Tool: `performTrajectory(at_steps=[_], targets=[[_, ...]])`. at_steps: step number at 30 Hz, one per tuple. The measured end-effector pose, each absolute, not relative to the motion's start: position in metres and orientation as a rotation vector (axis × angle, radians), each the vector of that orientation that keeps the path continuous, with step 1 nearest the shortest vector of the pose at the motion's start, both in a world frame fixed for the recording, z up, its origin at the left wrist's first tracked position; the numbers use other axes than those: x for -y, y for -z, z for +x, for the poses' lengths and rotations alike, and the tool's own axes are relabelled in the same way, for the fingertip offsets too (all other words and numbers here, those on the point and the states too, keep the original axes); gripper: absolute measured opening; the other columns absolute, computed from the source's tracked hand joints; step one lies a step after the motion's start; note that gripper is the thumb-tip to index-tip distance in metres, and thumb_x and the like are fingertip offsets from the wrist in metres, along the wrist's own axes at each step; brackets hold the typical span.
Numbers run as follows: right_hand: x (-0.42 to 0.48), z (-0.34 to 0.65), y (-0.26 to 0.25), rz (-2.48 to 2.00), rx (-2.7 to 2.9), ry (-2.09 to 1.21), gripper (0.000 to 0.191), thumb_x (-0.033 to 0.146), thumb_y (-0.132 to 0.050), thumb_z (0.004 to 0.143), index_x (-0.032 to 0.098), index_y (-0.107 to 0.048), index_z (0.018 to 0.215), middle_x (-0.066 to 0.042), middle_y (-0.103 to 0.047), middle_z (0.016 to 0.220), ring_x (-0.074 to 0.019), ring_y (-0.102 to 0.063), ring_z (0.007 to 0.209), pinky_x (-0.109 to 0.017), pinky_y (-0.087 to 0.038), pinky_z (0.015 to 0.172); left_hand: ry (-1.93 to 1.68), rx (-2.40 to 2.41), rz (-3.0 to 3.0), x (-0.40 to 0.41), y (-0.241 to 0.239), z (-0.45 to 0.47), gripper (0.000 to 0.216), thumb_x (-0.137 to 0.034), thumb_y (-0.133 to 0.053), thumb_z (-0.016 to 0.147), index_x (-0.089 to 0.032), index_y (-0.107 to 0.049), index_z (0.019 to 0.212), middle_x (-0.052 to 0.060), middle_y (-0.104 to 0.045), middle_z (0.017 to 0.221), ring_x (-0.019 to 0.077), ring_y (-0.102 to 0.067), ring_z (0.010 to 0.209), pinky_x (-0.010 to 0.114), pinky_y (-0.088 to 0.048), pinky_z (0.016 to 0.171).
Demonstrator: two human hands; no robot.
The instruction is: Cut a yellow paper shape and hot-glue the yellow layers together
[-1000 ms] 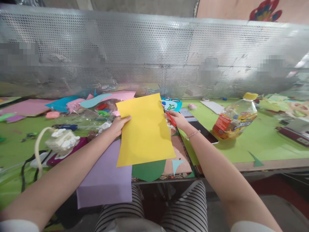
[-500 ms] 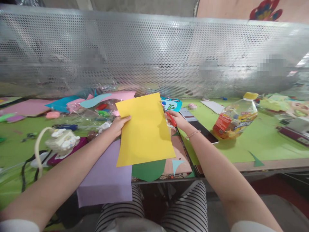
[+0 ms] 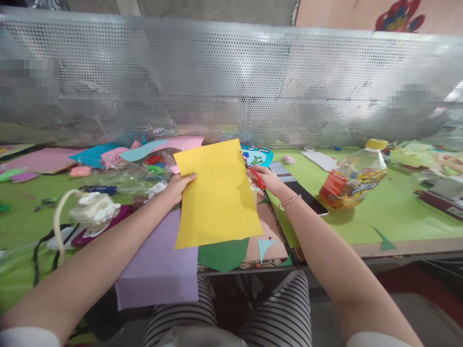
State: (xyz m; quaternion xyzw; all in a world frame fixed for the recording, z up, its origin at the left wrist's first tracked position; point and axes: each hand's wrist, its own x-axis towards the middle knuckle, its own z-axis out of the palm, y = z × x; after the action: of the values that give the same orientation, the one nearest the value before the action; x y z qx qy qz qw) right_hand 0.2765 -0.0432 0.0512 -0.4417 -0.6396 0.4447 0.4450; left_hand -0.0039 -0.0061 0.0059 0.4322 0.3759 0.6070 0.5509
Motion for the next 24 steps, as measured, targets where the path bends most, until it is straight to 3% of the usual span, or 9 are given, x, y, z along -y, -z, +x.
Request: performTrajectory(at_steps=[8, 24], targets=[[0.0384, 0.2777, -0.0448, -1.026, 1.563, -1.137, 0.043, 0.058, -0.068, 0.063, 0.019, -0.050, 0.070, 0.004, -0.043, 0.058, -0.0084, -0.041, 0.050, -0.023, -0.034, 0.048, -1.425, -0.907, 1.055, 0.0083, -0.0069, -0.0032, 0.041, -0.025, -0.081, 0.050, -0.013, -0.068, 0.087, 0.010, -0.070, 0.099, 0.0256, -0.066, 0.091, 0.039, -0.051, 0.085], [0.0371, 0.2802, -0.0426, -1.033, 1.574, -1.144, 0.042, 0.056, -0.066, 0.068, 0.018, -0.051, 0.070, 0.005, -0.047, 0.054, -0.0068, -0.041, 0.044, -0.023, -0.028, 0.043, -1.447, -0.925, 1.119, 0.0064, -0.0065, -0.0048, 0.040, -0.029, -0.081, 0.051, -0.013, -0.068, 0.085, 0.009, -0.071, 0.095, 0.0218, -0.067, 0.080, 0.036, -0.051, 0.080]])
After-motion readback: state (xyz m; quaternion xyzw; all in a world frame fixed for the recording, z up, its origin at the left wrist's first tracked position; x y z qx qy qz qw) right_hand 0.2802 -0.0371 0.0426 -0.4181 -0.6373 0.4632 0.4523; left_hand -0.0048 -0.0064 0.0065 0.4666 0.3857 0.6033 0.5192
